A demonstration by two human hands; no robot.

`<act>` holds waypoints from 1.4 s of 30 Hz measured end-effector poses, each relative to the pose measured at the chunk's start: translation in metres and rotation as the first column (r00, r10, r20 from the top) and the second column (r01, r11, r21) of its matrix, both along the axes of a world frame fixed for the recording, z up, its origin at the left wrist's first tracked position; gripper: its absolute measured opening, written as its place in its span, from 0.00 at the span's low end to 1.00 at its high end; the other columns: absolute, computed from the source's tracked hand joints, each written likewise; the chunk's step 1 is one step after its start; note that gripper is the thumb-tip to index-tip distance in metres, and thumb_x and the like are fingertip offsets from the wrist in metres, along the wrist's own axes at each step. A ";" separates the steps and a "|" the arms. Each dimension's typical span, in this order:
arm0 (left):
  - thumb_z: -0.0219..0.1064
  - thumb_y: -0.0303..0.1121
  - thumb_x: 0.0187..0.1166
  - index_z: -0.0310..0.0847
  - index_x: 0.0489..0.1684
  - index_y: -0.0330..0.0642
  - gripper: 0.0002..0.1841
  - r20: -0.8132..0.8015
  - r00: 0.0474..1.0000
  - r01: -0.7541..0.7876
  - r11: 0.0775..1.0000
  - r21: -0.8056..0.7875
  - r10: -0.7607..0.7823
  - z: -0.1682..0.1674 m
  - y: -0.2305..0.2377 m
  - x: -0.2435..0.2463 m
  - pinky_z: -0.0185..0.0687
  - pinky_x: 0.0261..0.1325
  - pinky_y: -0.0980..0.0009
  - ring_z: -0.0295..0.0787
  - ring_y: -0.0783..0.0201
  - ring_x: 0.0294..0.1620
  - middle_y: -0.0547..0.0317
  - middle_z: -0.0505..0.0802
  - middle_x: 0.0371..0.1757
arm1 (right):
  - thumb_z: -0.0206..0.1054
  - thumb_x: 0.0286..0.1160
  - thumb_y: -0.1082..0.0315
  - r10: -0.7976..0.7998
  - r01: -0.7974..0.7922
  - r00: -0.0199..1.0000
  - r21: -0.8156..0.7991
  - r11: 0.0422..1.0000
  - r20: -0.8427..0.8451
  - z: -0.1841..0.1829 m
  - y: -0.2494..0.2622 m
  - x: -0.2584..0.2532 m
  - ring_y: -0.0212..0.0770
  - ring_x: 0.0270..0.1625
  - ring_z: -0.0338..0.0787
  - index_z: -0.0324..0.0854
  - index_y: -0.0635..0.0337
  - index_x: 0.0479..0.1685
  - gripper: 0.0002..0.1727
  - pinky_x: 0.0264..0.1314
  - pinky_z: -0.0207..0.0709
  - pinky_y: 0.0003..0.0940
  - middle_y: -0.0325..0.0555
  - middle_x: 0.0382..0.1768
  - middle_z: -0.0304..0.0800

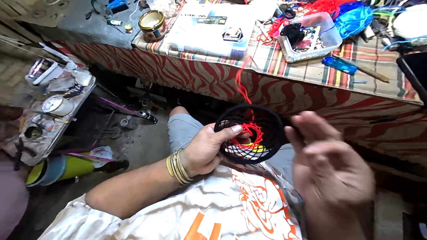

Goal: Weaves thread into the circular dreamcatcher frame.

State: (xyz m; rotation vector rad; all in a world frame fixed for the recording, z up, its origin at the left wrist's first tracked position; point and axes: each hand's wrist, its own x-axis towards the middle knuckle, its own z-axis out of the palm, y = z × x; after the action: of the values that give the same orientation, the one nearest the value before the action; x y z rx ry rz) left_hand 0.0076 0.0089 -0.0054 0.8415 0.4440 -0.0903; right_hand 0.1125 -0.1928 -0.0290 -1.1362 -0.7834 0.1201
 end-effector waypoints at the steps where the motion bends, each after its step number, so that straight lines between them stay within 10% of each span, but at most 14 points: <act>1: 0.53 0.35 0.92 0.81 0.57 0.37 0.13 0.012 1.000 0.009 1.000 0.003 -0.009 -0.003 0.000 0.001 0.95 0.49 0.49 0.95 0.50 0.47 0.43 0.94 0.49 | 0.62 0.87 0.51 0.055 -0.053 0.993 0.023 0.998 -0.105 -0.013 0.005 0.009 0.42 0.78 0.82 0.90 0.40 0.48 0.12 0.80 0.78 0.44 0.34 0.71 0.86; 6: 0.61 0.33 0.87 0.84 0.55 0.40 0.10 0.210 0.975 0.060 0.997 0.056 -0.071 0.004 0.005 -0.006 0.92 0.53 0.62 0.94 0.61 0.44 0.50 0.95 0.43 | 0.41 0.93 0.60 0.040 -0.012 0.826 0.054 0.998 -0.563 -0.073 0.024 0.050 0.38 0.64 0.89 0.78 0.44 0.54 0.16 0.68 0.83 0.42 0.35 0.60 0.90; 9: 0.68 0.33 0.83 0.86 0.58 0.40 0.12 0.327 0.939 0.085 0.993 0.080 -0.107 0.025 0.016 -0.009 0.92 0.58 0.61 0.95 0.61 0.48 0.49 0.95 0.46 | 0.53 0.89 0.69 -0.178 0.133 0.945 -0.174 0.976 -0.275 -0.061 0.030 0.052 0.30 0.47 0.94 0.81 0.53 0.52 0.10 0.53 0.90 0.31 0.34 0.46 0.93; 13: 0.64 0.33 0.85 0.85 0.54 0.42 0.09 0.252 0.960 0.092 0.988 0.122 -0.120 0.027 0.027 0.010 0.94 0.52 0.62 0.95 0.61 0.43 0.49 0.95 0.42 | 0.61 0.85 0.68 -0.338 0.427 0.902 -0.431 0.795 0.269 -0.060 0.068 0.111 0.36 0.47 0.94 0.86 0.68 0.55 0.13 0.54 0.89 0.33 0.51 0.50 0.93; 16: 0.62 0.33 0.86 0.85 0.53 0.42 0.09 0.252 0.965 0.049 0.993 0.110 -0.076 0.023 0.035 0.020 0.95 0.50 0.61 0.96 0.59 0.43 0.48 0.95 0.42 | 0.60 0.82 0.70 -0.147 0.598 0.733 -0.525 0.606 0.664 -0.042 0.112 0.162 0.61 0.54 0.92 0.89 0.63 0.58 0.15 0.54 0.84 0.59 0.62 0.55 0.90; 20: 0.63 0.34 0.87 0.86 0.54 0.41 0.10 0.289 0.957 -0.047 0.997 0.055 0.029 0.020 0.051 0.019 0.94 0.53 0.57 0.96 0.58 0.43 0.46 0.95 0.43 | 0.55 0.83 0.72 0.127 0.558 0.783 -0.778 0.288 0.609 0.003 0.174 0.193 0.67 0.61 0.89 0.79 0.59 0.76 0.23 0.56 0.83 0.67 0.60 0.75 0.79; 23: 0.58 0.32 0.87 0.84 0.54 0.41 0.10 0.246 0.959 -0.152 0.988 0.015 0.143 0.015 0.064 0.014 0.94 0.53 0.51 0.96 0.54 0.44 0.45 0.95 0.43 | 0.60 0.78 0.73 0.241 0.519 0.815 -0.849 0.101 0.527 0.015 0.200 0.203 0.68 0.61 0.88 0.85 0.63 0.62 0.17 0.53 0.82 0.69 0.64 0.70 0.81; 30: 0.53 0.33 0.91 0.85 0.49 0.38 0.13 0.136 0.968 -0.221 0.973 0.070 0.210 0.011 0.076 0.012 0.96 0.46 0.50 0.96 0.52 0.42 0.44 0.95 0.42 | 0.66 0.75 0.71 0.302 0.574 0.720 -0.781 0.245 0.624 -0.002 0.188 0.221 0.73 0.58 0.88 0.85 0.62 0.58 0.14 0.51 0.81 0.73 0.67 0.66 0.82; 37: 0.50 0.37 0.93 0.81 0.53 0.35 0.16 0.001 0.922 -0.384 0.913 0.138 0.388 -0.004 0.083 0.019 0.93 0.45 0.42 0.95 0.46 0.42 0.43 0.94 0.43 | 0.62 0.83 0.49 0.239 0.534 0.815 -0.845 0.044 0.527 0.019 0.190 0.197 0.75 0.56 0.89 0.87 0.69 0.43 0.26 0.49 0.78 0.76 0.73 0.47 0.89; 42: 0.53 0.34 0.91 0.78 0.52 0.37 0.11 0.004 0.852 -0.515 0.835 0.192 0.524 -0.012 0.096 0.012 0.93 0.44 0.44 0.93 0.48 0.40 0.46 0.91 0.39 | 0.73 0.66 0.71 0.173 0.487 0.865 -0.871 -0.059 0.472 0.032 0.201 0.195 0.79 0.54 0.87 0.81 0.77 0.33 0.13 0.47 0.77 0.78 0.79 0.46 0.86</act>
State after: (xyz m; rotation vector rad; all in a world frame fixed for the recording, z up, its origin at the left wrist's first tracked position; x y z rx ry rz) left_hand 0.0197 0.1046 -0.0174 0.8772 0.7243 0.4464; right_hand 0.3075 0.0086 0.0033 -2.8929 -0.9372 0.2467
